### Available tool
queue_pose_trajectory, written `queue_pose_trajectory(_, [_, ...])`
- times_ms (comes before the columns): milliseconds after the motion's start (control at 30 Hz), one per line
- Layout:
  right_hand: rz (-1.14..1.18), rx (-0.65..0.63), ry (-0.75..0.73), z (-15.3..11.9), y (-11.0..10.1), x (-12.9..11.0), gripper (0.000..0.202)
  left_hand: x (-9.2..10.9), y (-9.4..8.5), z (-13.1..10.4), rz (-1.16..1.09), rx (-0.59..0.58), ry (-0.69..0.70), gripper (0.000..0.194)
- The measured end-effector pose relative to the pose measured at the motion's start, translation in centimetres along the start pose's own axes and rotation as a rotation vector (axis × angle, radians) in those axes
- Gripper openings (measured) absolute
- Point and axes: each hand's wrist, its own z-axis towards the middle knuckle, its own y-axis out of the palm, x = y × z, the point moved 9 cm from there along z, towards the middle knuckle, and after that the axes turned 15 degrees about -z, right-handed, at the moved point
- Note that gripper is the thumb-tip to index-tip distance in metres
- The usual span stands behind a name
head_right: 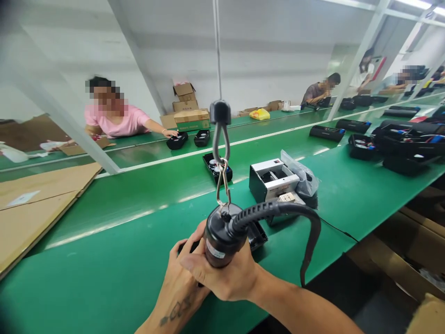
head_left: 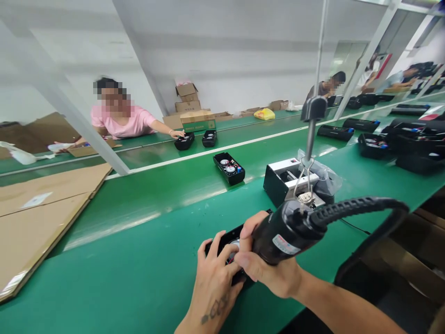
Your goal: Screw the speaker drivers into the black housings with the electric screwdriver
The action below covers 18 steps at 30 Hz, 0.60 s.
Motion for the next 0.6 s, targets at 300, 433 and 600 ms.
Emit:
queue_pose_trajectory(300, [-0.118,-0.057,-0.056,0.9,1.4,-1.1,0.027,-0.3,0.0,-0.2,0.006,0.085,0.018,0.05])
queue_pose_trajectory(433, [-0.114,-0.122,-0.057,1.1,2.2,-1.4,0.032,-0.8,-0.3,-0.1,-0.007,0.116,-0.022,0.05])
queue_pose_trajectory(600, [-0.165,-0.153,-0.037,0.5,2.2,-0.7,0.03,-1.0,-0.2,-0.1,-0.034,0.09,0.008,0.039])
